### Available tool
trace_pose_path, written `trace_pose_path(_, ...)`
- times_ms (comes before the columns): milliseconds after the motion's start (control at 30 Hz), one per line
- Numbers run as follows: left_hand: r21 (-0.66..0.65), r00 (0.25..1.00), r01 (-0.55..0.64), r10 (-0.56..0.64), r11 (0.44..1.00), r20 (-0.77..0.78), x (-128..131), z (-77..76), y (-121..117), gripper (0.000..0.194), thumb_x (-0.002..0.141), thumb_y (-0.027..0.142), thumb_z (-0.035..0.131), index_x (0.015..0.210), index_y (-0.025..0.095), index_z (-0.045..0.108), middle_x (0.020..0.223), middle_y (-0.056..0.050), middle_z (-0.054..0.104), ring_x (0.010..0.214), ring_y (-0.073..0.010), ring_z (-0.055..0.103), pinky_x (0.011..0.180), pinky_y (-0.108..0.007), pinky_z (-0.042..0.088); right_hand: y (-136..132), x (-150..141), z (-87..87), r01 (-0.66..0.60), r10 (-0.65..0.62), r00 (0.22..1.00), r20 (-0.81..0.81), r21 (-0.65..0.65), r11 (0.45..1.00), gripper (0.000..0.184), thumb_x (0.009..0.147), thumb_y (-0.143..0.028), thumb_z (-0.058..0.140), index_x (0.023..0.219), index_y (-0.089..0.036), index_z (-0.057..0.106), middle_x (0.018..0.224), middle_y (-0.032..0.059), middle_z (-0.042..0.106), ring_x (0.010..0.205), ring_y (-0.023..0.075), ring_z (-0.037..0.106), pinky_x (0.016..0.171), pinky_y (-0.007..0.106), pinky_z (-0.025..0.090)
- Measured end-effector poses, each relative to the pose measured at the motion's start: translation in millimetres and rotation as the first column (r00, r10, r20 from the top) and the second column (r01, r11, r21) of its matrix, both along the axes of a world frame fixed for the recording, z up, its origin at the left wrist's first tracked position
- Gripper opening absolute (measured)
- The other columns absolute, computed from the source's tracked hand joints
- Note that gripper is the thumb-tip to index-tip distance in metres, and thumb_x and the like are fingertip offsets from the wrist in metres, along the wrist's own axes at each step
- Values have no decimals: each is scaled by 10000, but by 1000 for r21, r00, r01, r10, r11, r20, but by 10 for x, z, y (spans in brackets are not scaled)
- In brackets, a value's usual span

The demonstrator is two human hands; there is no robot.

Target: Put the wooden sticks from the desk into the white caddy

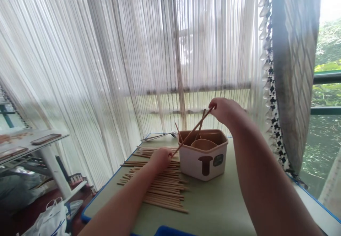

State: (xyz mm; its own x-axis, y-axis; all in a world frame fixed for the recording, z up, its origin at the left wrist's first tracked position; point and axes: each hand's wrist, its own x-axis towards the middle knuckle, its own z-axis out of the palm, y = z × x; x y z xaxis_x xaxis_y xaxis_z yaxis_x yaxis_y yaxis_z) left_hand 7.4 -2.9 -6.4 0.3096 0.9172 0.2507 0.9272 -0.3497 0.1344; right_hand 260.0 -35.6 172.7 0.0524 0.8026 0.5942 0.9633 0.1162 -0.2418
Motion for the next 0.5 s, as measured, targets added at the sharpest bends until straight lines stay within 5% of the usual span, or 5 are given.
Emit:
trace_pose_path(167, 33, 999, 32, -31, 999, -13, 5, -59, 15, 262, 755, 194, 393, 750, 178, 654, 820, -63, 672, 808, -183, 586, 760, -275, 411, -133, -77, 25, -56, 80, 991, -111, 202, 978, 200, 731, -257, 529, 900, -224, 629, 810, 53, 632, 704, 177, 541, 550, 266, 360)
trace_pose_path(333, 26, 1000, 21, -20, 999, -21, -25, -57, 35, 252, 748, 182, 407, 779, 191, 656, 836, -48, 675, 818, -181, 588, 767, -273, 416, -182, 7, 61, 60, 13, 985, -171, 415, 908, 217, 738, -210, 490, 925, -212, 600, 857, 58, 636, 758, 188, 539, 643, 295, 379)
trace_pose_path(500, 59, 991, -125, 122, 990, 51, -124, 44, 82, 267, 750, 149, 399, 829, 190, 650, 903, -50, 665, 872, -169, 584, 790, -257, 416, -194, 126, 72, 136, -43, 976, -215, 440, 888, 240, 753, -257, 475, 947, -190, 599, 848, 74, 654, 755, 185, 540, 630, 290, 364)
